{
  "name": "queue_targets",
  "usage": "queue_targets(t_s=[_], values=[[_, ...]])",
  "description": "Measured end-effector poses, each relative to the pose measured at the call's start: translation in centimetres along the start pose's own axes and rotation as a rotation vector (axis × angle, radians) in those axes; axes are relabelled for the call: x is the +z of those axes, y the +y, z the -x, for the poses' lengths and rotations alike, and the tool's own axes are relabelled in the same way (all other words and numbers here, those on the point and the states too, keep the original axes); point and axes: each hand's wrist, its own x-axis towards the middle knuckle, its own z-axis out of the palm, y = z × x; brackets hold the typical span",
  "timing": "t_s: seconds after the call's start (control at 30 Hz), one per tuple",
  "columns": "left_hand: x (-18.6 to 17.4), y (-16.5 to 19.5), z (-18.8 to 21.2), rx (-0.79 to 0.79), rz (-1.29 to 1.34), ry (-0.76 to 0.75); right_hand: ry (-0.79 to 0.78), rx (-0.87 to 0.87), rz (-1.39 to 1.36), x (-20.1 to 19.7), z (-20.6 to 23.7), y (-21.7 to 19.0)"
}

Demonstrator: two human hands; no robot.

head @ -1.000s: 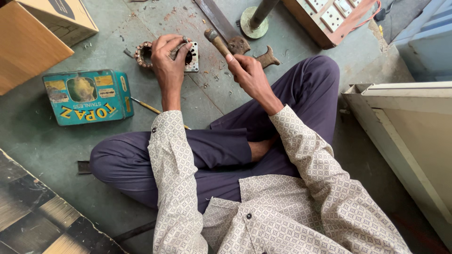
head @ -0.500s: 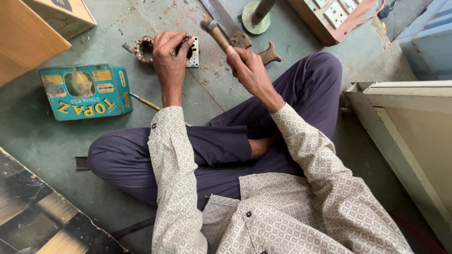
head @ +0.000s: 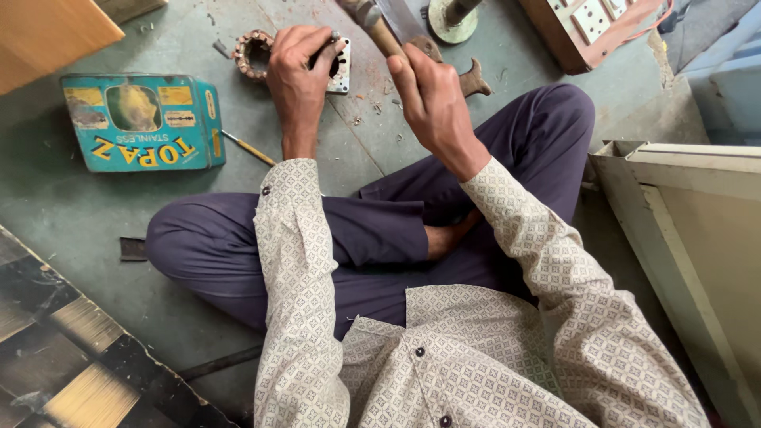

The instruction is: The person sits cross-legged on the floor of a repair workshop and uses a hammer to tap and work on a small metal housing and a circular motor-like component, repositioning the parts by hand between strikes and setting the hammer down at the end.

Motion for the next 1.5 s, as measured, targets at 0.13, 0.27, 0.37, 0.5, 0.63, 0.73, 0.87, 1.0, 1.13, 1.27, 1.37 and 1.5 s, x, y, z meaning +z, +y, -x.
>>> queue_targets(t_s=[0.13, 0.27, 0.37, 0.5, 0.63, 0.73, 0.87, 1.0, 1.13, 1.27, 1.37, 1.5], values=[[0.2, -0.3, 0.0, -0.005, -0.020, -0.033, -0.117, 0.017, 0.256, 0.1, 0.0, 0.0], [0.1, -0.5, 0.2, 0.012, 0.029, -0.030, -0.008, -0.092, 0.062, 0.4, 0.3, 0.1], [0.0, -0.6, 0.2, 0.001, 0.042, -0.040, -0.031, -0.057, 0.133, 0.6, 0.1, 0.5], [0.1, -0.8, 0.0, 0.022, 0.031, -0.069, -0.038, 0.024, 0.138, 0.5, 0.7, 1.1], [0.1, -1.4, 0.1, -0.024, 0.098, -0.079, 0.032, -0.032, 0.019, 0.4, 1.0, 1.7], [0.1, -2.5, 0.3, -0.089, 0.169, -0.153, -0.047, 0.030, 0.131, 0.3, 0.3, 2.1], [0.5, -4.5, 0.9, -0.271, 0.645, 0.010, -0.041, -0.011, 0.127, 0.1, 0.3, 2.2], [0.9, -6.3, 1.2, -0.290, 0.686, 0.066, -0.072, -0.066, 0.166, 0.4, 0.4, 2.0], [1.4, -7.1, 1.5, -0.302, 0.628, 0.062, -0.093, -0.037, 0.285, 0.4, 0.0, 1.9], [1.6, -7.7, 1.4, -0.377, 0.655, 0.193, -0.074, -0.012, 0.131, 0.5, 0.0, 1.8], [1.5, -7.8, 1.2, -0.354, 0.610, 0.198, -0.152, 0.093, 0.180, 0.7, -0.1, 1.9], [1.2, -6.5, 1.0, -0.365, 0.545, 0.202, -0.011, -0.027, 0.141, 0.5, 0.0, 2.2]])
